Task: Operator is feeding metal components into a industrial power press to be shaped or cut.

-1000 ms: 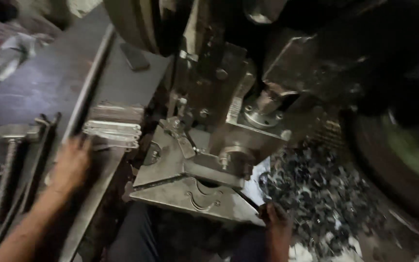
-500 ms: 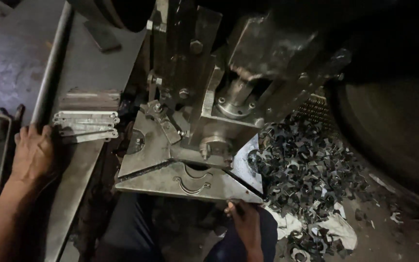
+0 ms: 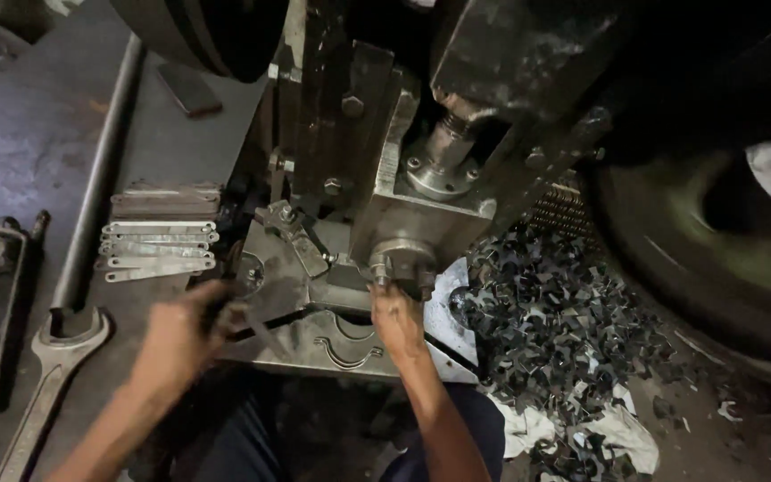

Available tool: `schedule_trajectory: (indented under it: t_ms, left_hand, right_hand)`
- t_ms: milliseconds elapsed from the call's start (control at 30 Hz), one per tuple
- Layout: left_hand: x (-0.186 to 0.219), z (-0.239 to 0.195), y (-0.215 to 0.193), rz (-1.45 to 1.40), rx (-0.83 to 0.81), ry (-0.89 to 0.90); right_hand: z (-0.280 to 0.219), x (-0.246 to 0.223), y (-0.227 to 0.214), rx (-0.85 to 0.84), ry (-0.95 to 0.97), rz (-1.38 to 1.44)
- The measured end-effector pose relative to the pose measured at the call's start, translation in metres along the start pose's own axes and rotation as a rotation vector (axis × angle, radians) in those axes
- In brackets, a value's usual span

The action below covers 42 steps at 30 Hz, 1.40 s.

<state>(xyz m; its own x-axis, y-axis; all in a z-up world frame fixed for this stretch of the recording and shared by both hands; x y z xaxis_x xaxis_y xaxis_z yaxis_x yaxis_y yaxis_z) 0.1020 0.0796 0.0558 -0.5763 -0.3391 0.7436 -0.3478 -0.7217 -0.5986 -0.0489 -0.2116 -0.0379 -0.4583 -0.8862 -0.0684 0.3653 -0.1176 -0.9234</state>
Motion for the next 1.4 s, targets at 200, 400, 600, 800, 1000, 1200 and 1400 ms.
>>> schedule_trajectory:
  t_ms: [200,400,600,800,1000,1200,1400]
  left_hand:
    - [-0.031,0.010,0.105,-0.645,-0.202,-0.287]
    - [-0.027,0.047,0.154,-0.902,-0.126,-0.213]
    - [0.030,0.064,0.135,-0.682,0.089,-0.036]
    - [0.076,0.076,0.129,0.109,0.002,0.326]
    - [0.072,0.075,0.154,0.395,-0.094,0.490]
    - [0.079,0.067,0.149,0.406,-0.084,0.544]
    - [0.033,0.031,0.094,0.255,-0.145,0.531]
  right_hand:
    - [-0.051,0.001,-0.017,-0.452,0.382,0.593]
    - [-0.058,0.012,0.017,-0.405,0.262,1.550]
    - [-0.030,0.056,-0.036,-0.133,0.109,1.106]
    - [-0.015,0.139,0.056,0.262,0.673,2.335]
    - [-0.019,0.212,0.141,0.259,0.270,1.345]
    - [-0.015,0.223,0.202,0.265,0.398,2.000]
    - [-0.047,0.116,-0.025,0.494,0.249,1.337]
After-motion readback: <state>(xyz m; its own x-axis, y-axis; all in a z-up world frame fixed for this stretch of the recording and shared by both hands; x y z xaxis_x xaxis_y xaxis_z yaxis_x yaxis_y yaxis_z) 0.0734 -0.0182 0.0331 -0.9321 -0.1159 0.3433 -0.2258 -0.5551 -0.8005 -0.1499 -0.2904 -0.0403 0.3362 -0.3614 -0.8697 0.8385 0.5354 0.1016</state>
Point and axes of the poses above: each hand's wrist, its own z-axis towards the middle knuckle, its own y-axis out of the palm, x = y × z, the point moved 10 cm from there along z, towards the middle knuckle, and after that the axes turned 3 degrees about -z, right-handed, at the moved point
